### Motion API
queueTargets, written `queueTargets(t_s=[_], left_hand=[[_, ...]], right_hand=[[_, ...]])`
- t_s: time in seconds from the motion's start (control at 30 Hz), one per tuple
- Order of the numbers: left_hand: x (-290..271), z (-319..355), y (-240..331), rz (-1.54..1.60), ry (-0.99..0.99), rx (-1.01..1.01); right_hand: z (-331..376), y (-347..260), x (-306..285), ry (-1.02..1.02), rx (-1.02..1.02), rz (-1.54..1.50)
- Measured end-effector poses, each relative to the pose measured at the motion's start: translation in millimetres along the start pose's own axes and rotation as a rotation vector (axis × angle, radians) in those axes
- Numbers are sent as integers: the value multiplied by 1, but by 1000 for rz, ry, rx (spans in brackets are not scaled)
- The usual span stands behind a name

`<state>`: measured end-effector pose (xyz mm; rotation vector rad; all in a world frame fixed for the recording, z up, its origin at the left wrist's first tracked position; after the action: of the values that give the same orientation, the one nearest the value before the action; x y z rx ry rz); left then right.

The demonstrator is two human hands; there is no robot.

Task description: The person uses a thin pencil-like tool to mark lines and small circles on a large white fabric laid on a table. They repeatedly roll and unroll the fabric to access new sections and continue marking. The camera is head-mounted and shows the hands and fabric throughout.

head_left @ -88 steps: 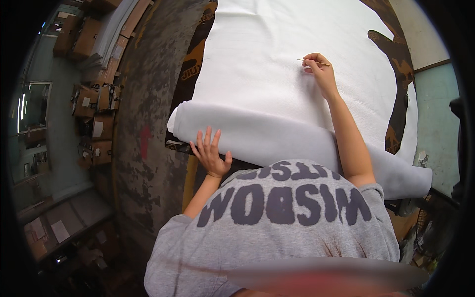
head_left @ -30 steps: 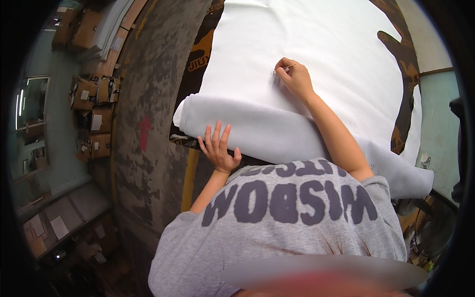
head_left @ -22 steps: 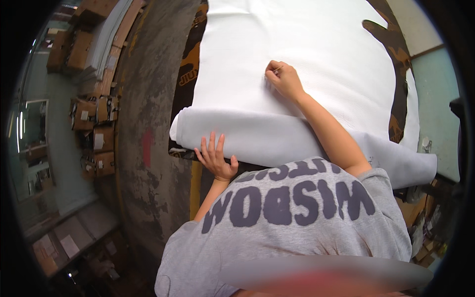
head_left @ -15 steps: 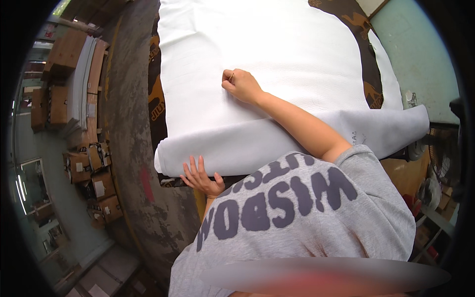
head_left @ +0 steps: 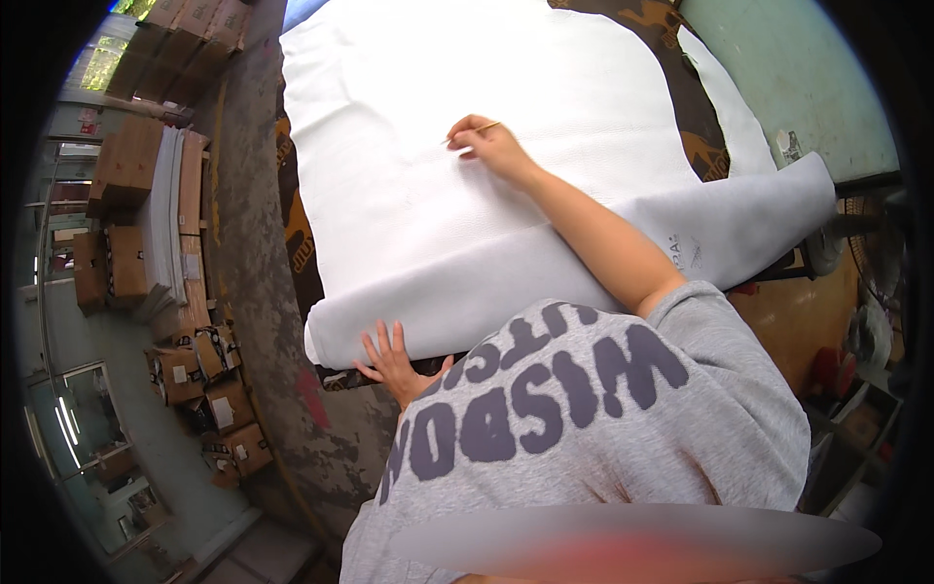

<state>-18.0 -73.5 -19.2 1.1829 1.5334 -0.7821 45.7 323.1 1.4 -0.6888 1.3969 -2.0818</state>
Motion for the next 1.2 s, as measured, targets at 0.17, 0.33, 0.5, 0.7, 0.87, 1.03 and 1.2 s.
queueTargets(t_s=[0.17, 0.33, 0.5, 0.7, 0.87, 1.03, 1.2], left_hand=[[4, -8, 0, 52, 37, 130], [13, -9, 0, -3, 129, 140], [16, -5, -5, -47, 94, 130], [15, -5, 0, -12, 107, 103], [9, -7, 4, 33, 109, 100], [8, -6, 3, 54, 93, 95], [10, -7, 3, 44, 104, 98]], right_hand=[[-1, -4, -143, 503, -128, -80], [-18, -1, -216, 672, -136, 50], [-51, -12, -227, 850, -155, 460], [-48, -16, -218, 842, -13, 661], [-7, -5, -183, 706, -92, 634], [19, 7, -161, 612, -103, 611], [15, -2, -165, 588, -99, 124]])
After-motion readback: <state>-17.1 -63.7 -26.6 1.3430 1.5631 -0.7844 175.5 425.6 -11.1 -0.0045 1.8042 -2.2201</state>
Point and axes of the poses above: each hand's wrist, its own z-axis away from the middle knuckle, its own x-axis out of the palm, y = z × x, the point moved 2 cm from there along -z, towards the middle knuckle, and after that the axes turned 14 degrees about x, right-handed, at the moved point
